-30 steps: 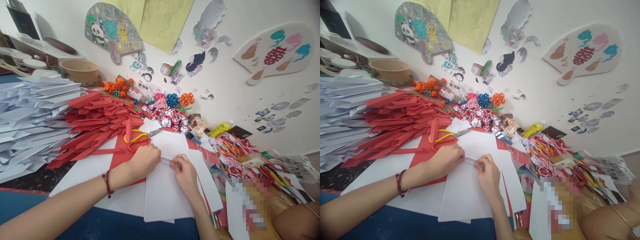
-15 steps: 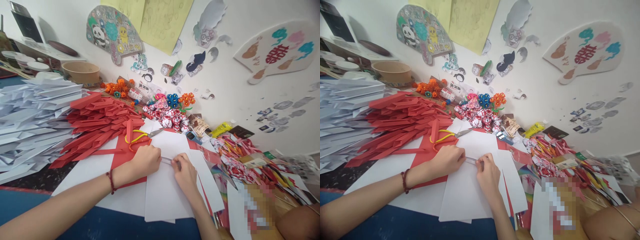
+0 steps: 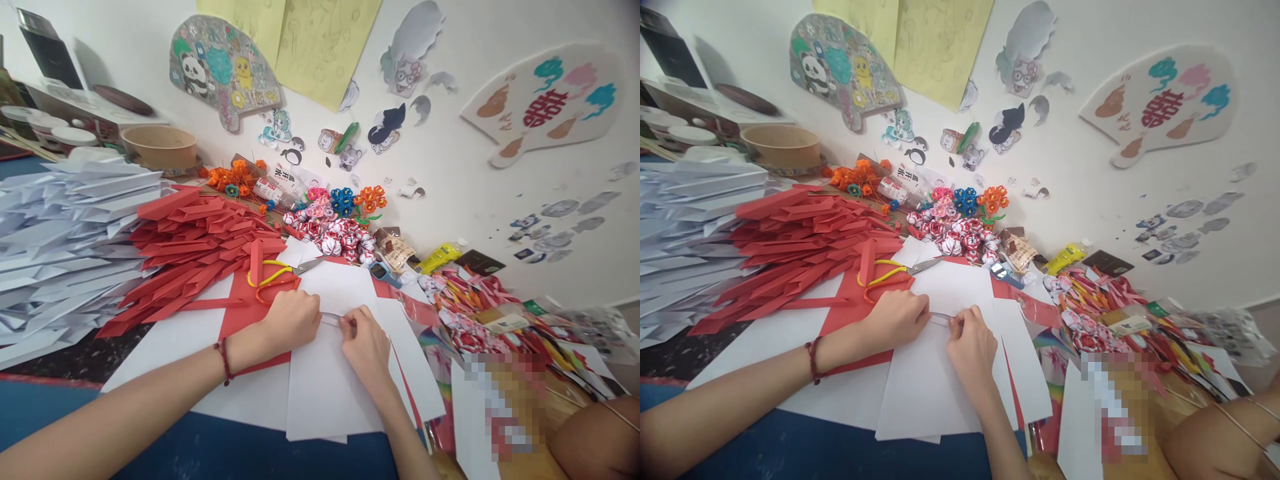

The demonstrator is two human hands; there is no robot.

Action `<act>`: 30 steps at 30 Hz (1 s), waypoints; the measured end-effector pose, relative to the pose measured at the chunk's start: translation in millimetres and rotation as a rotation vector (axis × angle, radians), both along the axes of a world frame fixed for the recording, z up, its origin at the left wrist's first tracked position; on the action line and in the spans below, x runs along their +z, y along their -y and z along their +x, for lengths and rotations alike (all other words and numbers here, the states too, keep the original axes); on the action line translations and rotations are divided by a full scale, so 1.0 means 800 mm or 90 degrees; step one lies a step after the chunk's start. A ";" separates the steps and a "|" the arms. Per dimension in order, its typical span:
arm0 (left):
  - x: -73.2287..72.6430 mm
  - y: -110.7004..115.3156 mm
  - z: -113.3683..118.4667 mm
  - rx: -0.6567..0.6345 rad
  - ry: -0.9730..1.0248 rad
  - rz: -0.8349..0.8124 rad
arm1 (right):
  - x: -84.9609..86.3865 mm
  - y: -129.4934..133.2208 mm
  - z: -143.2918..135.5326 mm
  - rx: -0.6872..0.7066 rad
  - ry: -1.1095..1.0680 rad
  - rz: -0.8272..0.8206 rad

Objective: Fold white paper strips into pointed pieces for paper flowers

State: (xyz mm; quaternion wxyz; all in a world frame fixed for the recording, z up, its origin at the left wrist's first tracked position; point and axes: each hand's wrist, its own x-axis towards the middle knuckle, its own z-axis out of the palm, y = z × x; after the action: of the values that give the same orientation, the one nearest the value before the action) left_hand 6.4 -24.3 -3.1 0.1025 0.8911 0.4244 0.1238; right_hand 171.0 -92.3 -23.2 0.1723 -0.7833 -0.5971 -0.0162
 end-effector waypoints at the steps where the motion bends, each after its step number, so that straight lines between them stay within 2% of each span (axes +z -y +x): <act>1: 0.000 0.000 0.000 0.002 -0.002 0.001 | 0.000 0.000 0.000 -0.003 0.007 0.000; 13: -0.006 0.001 0.002 0.005 -0.006 0.031 | -0.003 0.000 -0.002 0.004 0.058 0.001; 20: -0.004 0.000 0.002 0.021 0.006 -0.022 | -0.002 0.001 0.002 -0.003 -0.030 0.017; 23: -0.004 -0.001 0.001 -0.054 0.053 -0.011 | -0.003 0.000 0.005 -0.016 -0.052 0.020; 27: -0.005 -0.002 -0.001 -0.195 0.056 0.070 | -0.005 0.000 0.008 -0.004 -0.063 0.033; 30: -0.005 -0.004 -0.003 -0.237 0.039 0.107 | -0.003 0.000 0.008 -0.005 -0.076 0.033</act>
State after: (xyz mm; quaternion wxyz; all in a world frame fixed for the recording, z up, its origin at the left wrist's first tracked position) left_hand 3.7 -21.2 -7.4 0.0619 0.9552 0.2375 0.1651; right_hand 177.4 -92.0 -25.7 0.2279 -0.7803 -0.5822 0.0148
